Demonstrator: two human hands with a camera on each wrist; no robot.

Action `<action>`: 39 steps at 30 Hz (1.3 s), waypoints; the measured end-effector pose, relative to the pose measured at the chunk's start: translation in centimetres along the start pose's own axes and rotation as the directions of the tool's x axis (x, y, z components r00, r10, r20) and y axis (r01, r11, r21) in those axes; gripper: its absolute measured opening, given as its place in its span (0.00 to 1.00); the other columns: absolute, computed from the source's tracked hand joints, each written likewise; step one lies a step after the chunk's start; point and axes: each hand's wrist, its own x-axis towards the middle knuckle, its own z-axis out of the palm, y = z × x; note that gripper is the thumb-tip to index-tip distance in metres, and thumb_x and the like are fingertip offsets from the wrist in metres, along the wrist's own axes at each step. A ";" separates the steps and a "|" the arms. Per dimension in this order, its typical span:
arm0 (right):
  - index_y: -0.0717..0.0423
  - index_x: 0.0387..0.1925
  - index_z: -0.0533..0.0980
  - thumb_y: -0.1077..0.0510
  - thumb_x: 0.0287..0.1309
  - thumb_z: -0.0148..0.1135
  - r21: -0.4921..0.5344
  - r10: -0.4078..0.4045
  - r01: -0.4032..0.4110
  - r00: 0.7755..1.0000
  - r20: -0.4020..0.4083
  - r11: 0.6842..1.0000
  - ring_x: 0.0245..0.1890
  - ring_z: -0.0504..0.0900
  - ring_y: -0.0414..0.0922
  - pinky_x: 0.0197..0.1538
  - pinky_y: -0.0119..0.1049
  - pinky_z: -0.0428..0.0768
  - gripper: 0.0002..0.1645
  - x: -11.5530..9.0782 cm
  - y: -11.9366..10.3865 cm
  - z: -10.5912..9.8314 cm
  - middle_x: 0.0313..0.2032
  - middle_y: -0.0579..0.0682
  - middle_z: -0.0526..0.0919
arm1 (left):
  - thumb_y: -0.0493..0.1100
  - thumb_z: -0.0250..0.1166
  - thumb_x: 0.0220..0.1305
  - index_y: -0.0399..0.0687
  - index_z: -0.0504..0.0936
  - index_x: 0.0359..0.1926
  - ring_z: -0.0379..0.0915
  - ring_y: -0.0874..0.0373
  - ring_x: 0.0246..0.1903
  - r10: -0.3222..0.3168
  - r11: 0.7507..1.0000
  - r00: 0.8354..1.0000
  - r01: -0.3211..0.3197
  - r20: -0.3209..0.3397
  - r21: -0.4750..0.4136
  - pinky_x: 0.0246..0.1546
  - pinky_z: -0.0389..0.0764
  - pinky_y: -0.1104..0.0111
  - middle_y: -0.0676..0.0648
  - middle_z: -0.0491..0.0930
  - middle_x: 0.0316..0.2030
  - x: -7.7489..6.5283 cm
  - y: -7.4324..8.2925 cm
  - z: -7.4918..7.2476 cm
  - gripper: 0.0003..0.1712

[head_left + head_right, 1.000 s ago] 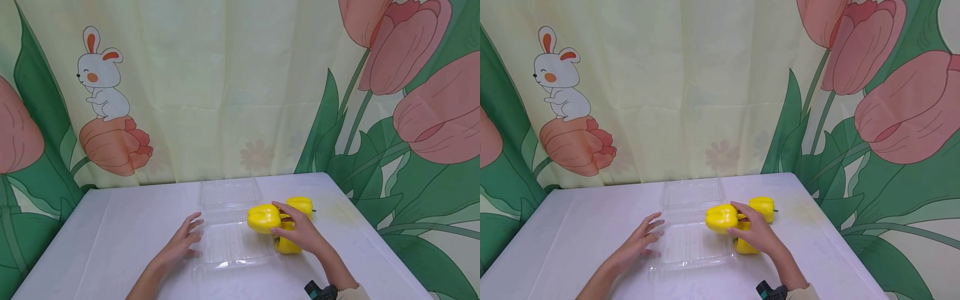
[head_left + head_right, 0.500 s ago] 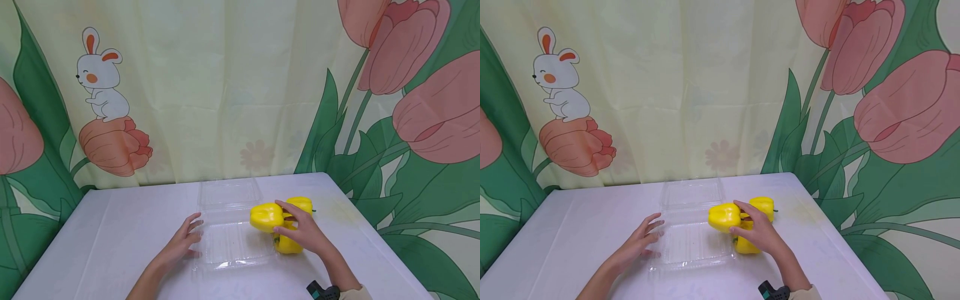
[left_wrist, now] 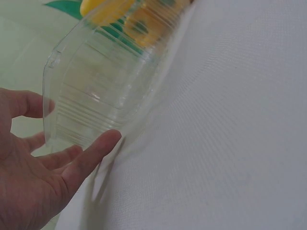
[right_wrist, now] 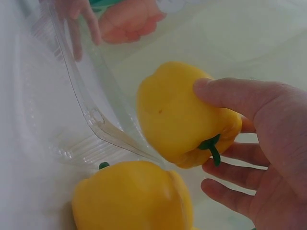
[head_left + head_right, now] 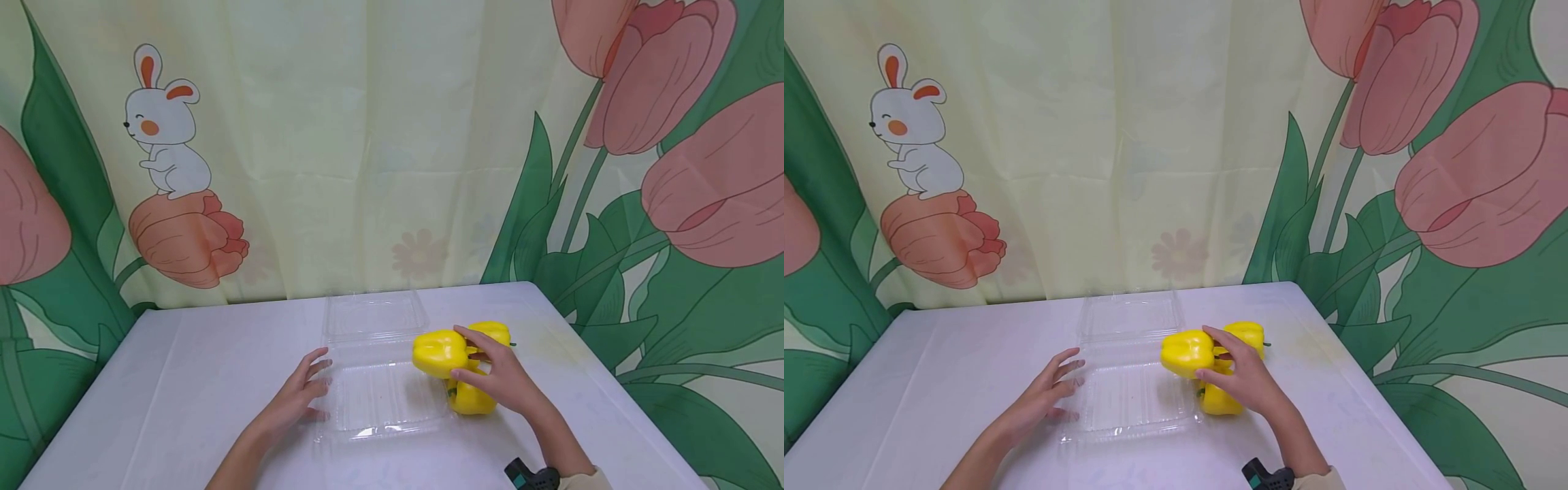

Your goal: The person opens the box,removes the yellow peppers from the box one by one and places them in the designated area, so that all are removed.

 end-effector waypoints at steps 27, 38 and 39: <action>0.45 0.69 0.64 0.42 0.50 0.70 -0.028 0.053 -0.053 0.999 -0.010 0.998 0.58 0.76 0.52 0.59 0.53 0.77 0.45 -0.4 0.9 -0.6 0.65 0.53 0.71 | 0.38 0.51 0.67 0.58 0.49 0.74 0.54 0.34 0.68 0.003 1.000 1.000 -0.003 0.014 -0.010 0.41 0.83 0.54 0.38 0.48 0.75 0.1 -0.1 -0.1 0.37; 0.48 0.68 0.65 0.44 0.51 0.71 -0.026 0.047 -0.048 0.999 -0.019 0.999 0.58 0.77 0.53 0.58 0.50 0.78 0.45 -0.6 0.8 -0.8 0.64 0.54 0.72 | 0.37 0.51 0.68 0.57 0.48 0.74 0.52 0.32 0.70 0.012 1.000 1.000 -0.012 0.027 -0.013 0.42 0.83 0.54 0.38 0.48 0.75 0.0 -0.1 -0.2 0.37; 0.48 0.68 0.65 0.45 0.51 0.71 -0.023 0.047 -0.047 0.999 -0.019 0.999 0.58 0.77 0.53 0.58 0.50 0.78 0.45 -0.6 0.8 -0.8 0.65 0.54 0.72 | 0.37 0.51 0.68 0.57 0.48 0.74 0.52 0.32 0.69 0.013 1.000 1.000 -0.013 0.028 -0.013 0.42 0.83 0.54 0.38 0.48 0.75 0.0 -0.2 -0.2 0.37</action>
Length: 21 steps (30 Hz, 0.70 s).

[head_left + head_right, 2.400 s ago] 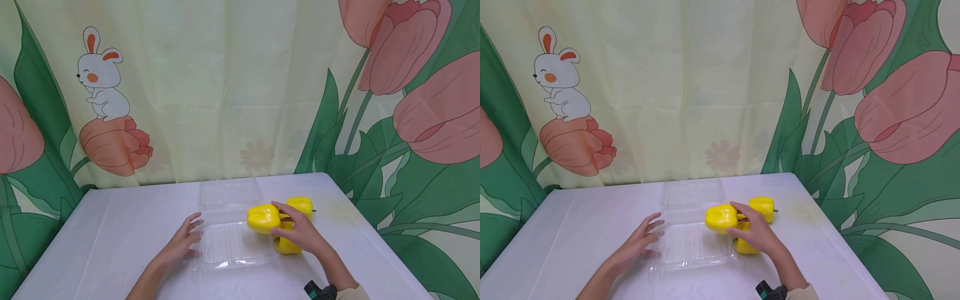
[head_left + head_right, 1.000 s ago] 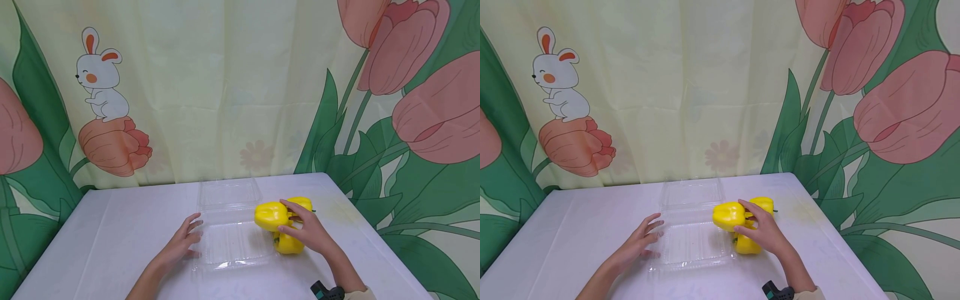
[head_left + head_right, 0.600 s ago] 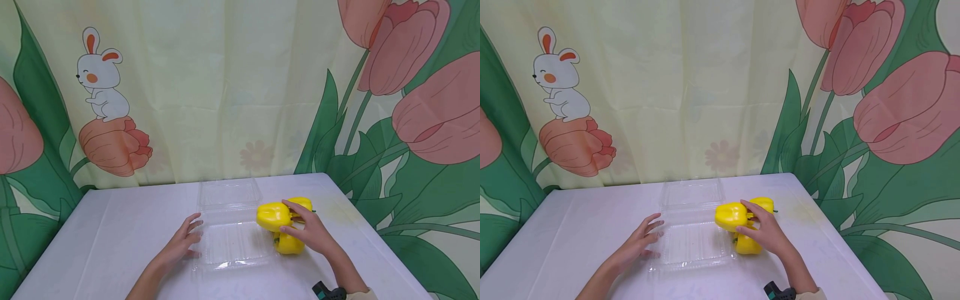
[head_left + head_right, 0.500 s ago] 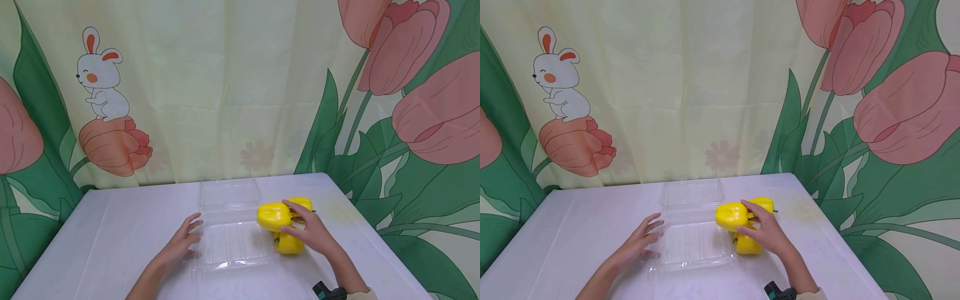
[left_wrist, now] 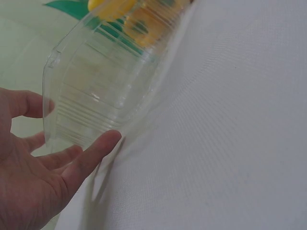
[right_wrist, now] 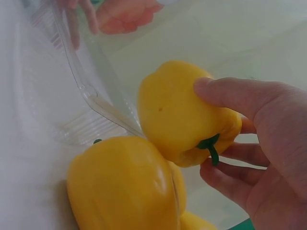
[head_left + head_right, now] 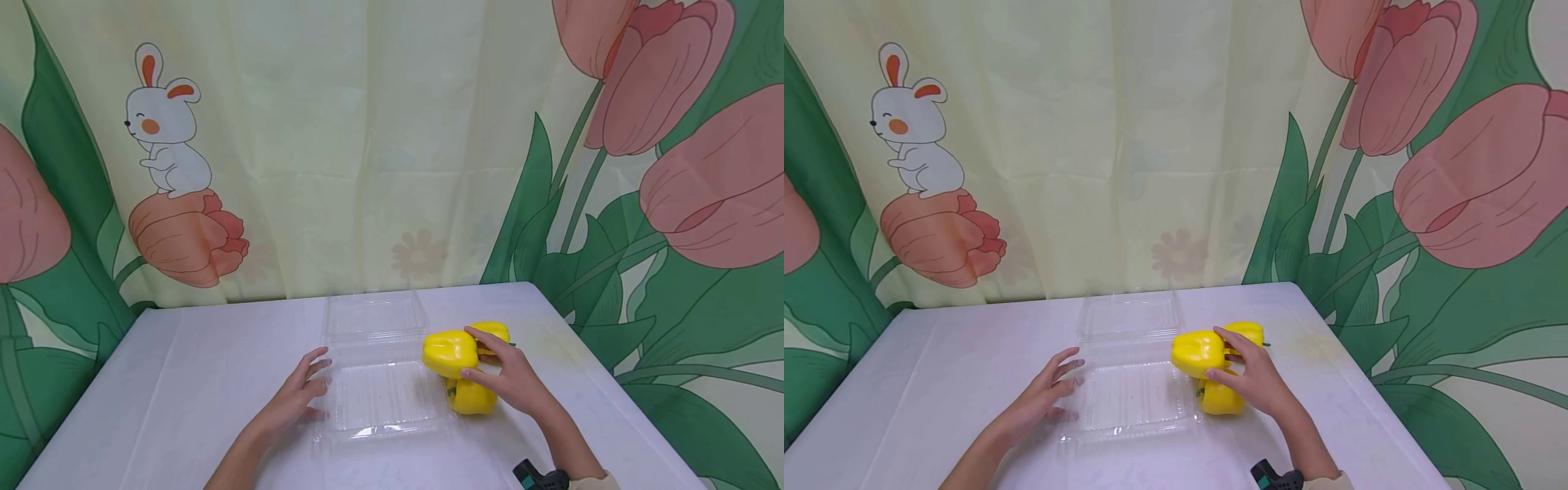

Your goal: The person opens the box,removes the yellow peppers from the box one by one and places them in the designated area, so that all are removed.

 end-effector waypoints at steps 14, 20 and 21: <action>0.47 0.69 0.64 0.44 0.51 0.70 0.028 0.001 -0.001 1.000 0.003 1.000 0.60 0.76 0.54 0.56 0.41 0.80 0.45 0.0 0.2 -0.3 0.66 0.55 0.69 | 0.38 0.51 0.68 0.57 0.48 0.74 0.54 0.34 0.69 0.001 1.000 1.000 -0.001 -0.005 -0.006 0.41 0.83 0.54 0.38 0.49 0.74 0.1 -0.1 0.0 0.37; 0.48 0.69 0.64 0.45 0.51 0.70 0.049 -0.001 0.001 1.000 -0.001 0.999 0.60 0.75 0.55 0.57 0.46 0.79 0.45 0.0 0.5 -0.5 0.67 0.56 0.69 | 0.38 0.51 0.68 0.58 0.49 0.74 0.54 0.34 0.69 -0.007 1.000 1.000 0.007 -0.018 0.005 0.41 0.83 0.54 0.38 0.49 0.74 0.1 -0.1 0.0 0.36; 0.49 0.69 0.64 0.45 0.51 0.70 0.052 -0.003 0.003 1.000 -0.001 0.999 0.60 0.75 0.56 0.57 0.47 0.79 0.45 0.0 0.5 -0.5 0.67 0.56 0.68 | 0.39 0.51 0.68 0.58 0.49 0.74 0.54 0.35 0.69 -0.009 1.000 1.000 0.009 -0.020 0.007 0.41 0.83 0.54 0.38 0.49 0.74 0.1 -0.1 0.0 0.36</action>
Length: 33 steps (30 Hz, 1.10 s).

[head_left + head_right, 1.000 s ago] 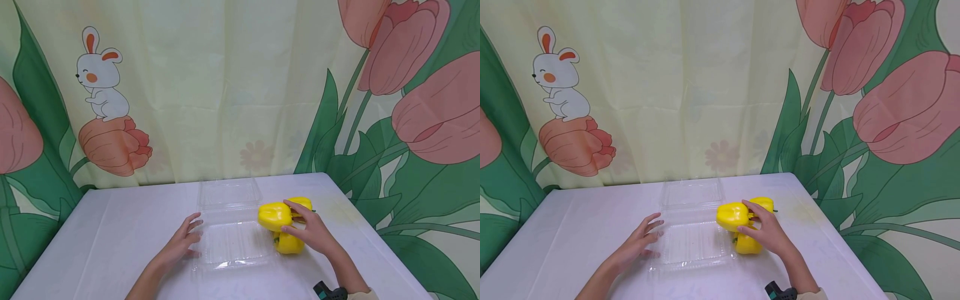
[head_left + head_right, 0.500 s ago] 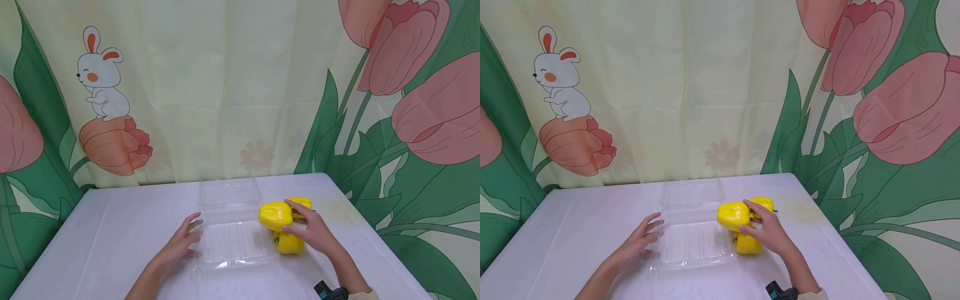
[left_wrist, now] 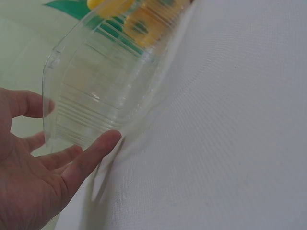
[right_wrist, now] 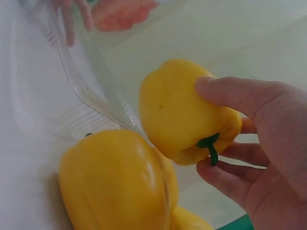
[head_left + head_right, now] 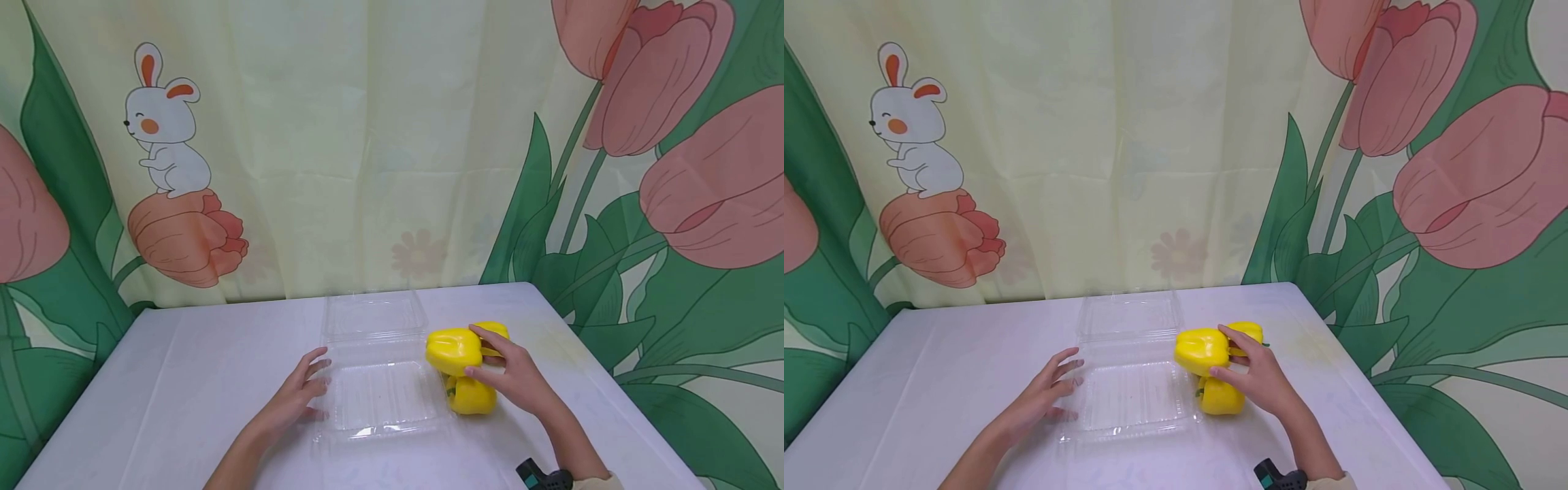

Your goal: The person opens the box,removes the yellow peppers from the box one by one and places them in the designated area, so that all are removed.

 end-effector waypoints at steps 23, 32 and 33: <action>0.50 0.69 0.63 0.45 0.52 0.70 -0.008 0.003 -0.003 1.000 -0.015 1.000 0.60 0.75 0.57 0.54 0.42 0.80 0.45 -0.3 0.4 -0.8 0.66 0.57 0.70 | 0.39 0.50 0.69 0.58 0.49 0.73 0.52 0.34 0.70 -0.007 1.000 1.000 0.007 -0.009 0.001 0.42 0.83 0.53 0.38 0.49 0.75 -0.1 0.2 0.1 0.35; 0.50 0.69 0.63 0.45 0.53 0.69 -0.023 -0.004 0.003 1.000 -0.027 1.000 0.60 0.75 0.58 0.54 0.43 0.81 0.45 -0.5 0.6 -1.2 0.66 0.58 0.70 | 0.39 0.51 0.69 0.59 0.50 0.73 0.52 0.34 0.70 -0.018 1.000 1.000 0.018 -0.015 0.002 0.41 0.83 0.53 0.39 0.50 0.75 -0.1 0.2 0.1 0.35; 0.50 0.69 0.63 0.45 0.53 0.69 -0.026 -0.006 0.005 1.000 -0.030 1.000 0.60 0.76 0.58 0.54 0.43 0.81 0.45 -0.5 0.6 -1.3 0.66 0.58 0.70 | 0.39 0.51 0.69 0.59 0.50 0.73 0.52 0.34 0.70 -0.019 1.000 1.000 0.019 -0.017 0.003 0.41 0.83 0.53 0.39 0.50 0.74 -0.1 0.2 0.1 0.35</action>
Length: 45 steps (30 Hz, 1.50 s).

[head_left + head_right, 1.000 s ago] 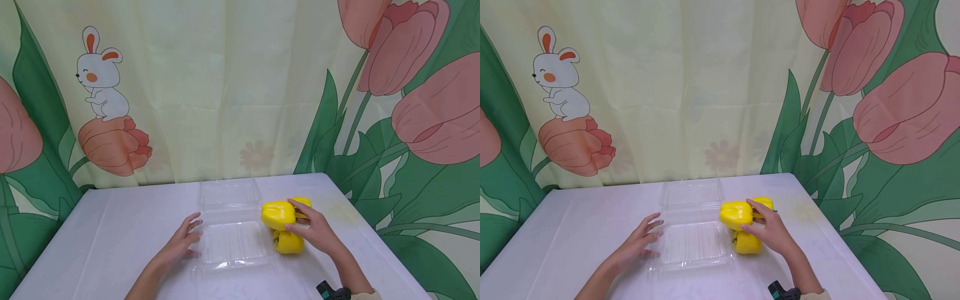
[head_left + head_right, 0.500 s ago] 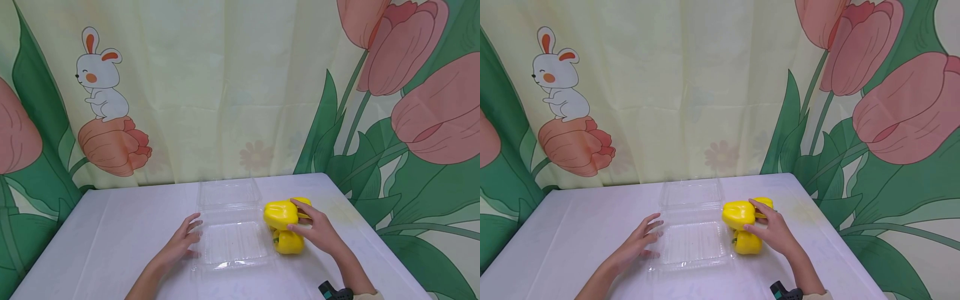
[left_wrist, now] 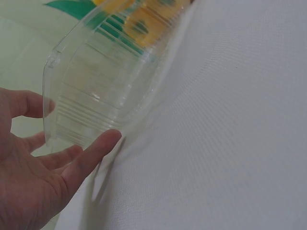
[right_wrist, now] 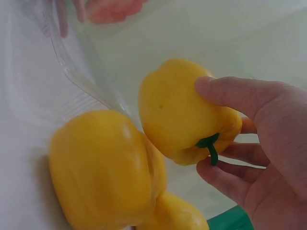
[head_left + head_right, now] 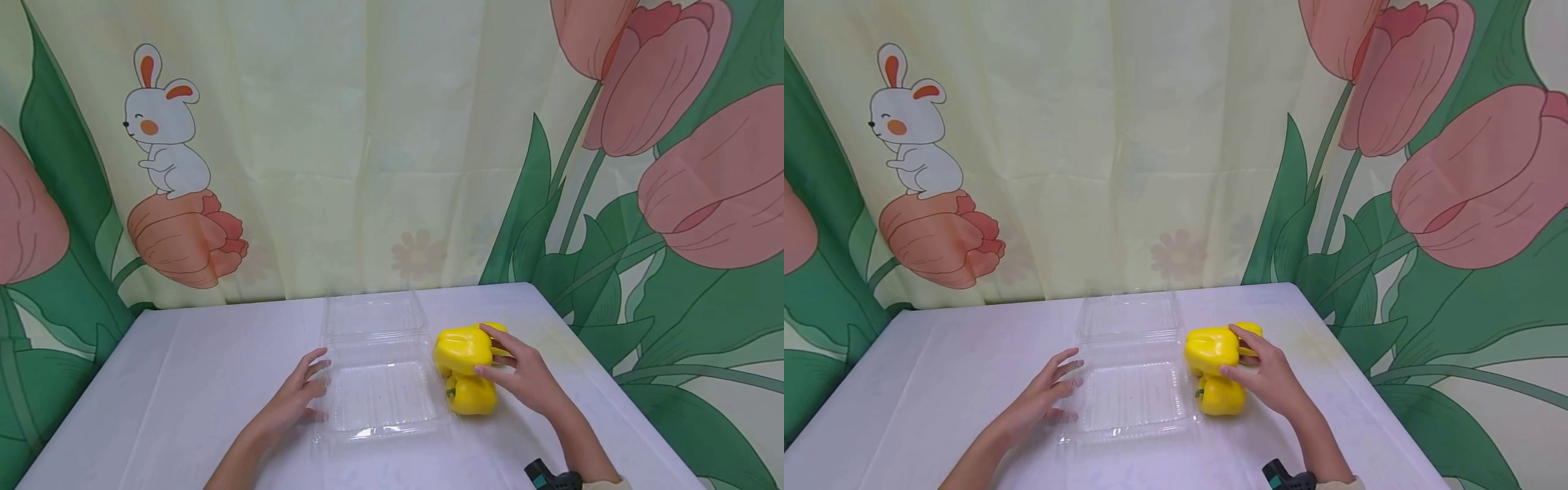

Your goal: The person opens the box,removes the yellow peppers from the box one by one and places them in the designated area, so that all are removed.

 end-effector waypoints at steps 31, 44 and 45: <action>0.52 0.70 0.62 0.46 0.54 0.69 -0.030 -0.008 0.007 0.999 -0.033 1.000 0.60 0.74 0.57 0.54 0.45 0.81 0.45 -0.5 0.6 -1.1 0.66 0.57 0.69 | 0.39 0.51 0.69 0.58 0.50 0.73 0.53 0.35 0.69 0.006 1.000 1.000 -0.006 0.002 -0.001 0.41 0.83 0.54 0.39 0.51 0.74 0.0 0.0 0.0 0.36; 0.50 0.70 0.61 0.46 0.55 0.68 -0.036 0.014 -0.015 0.999 -0.037 0.999 0.60 0.74 0.57 0.54 0.44 0.81 0.44 -0.8 1.0 -1.5 0.67 0.57 0.69 | 0.38 0.51 0.68 0.57 0.50 0.74 0.55 0.33 0.68 0.002 1.000 1.000 -0.002 0.000 0.001 0.42 0.83 0.52 0.38 0.50 0.74 -0.1 0.2 0.1 0.36; 0.50 0.70 0.62 0.46 0.55 0.68 -0.036 0.012 -0.014 0.999 -0.038 0.999 0.60 0.74 0.57 0.54 0.44 0.81 0.44 -0.8 1.1 -1.5 0.67 0.57 0.69 | 0.38 0.51 0.68 0.57 0.50 0.73 0.55 0.33 0.68 0.001 1.000 1.000 -0.001 -0.001 0.002 0.42 0.83 0.52 0.38 0.50 0.74 -0.1 0.2 0.1 0.36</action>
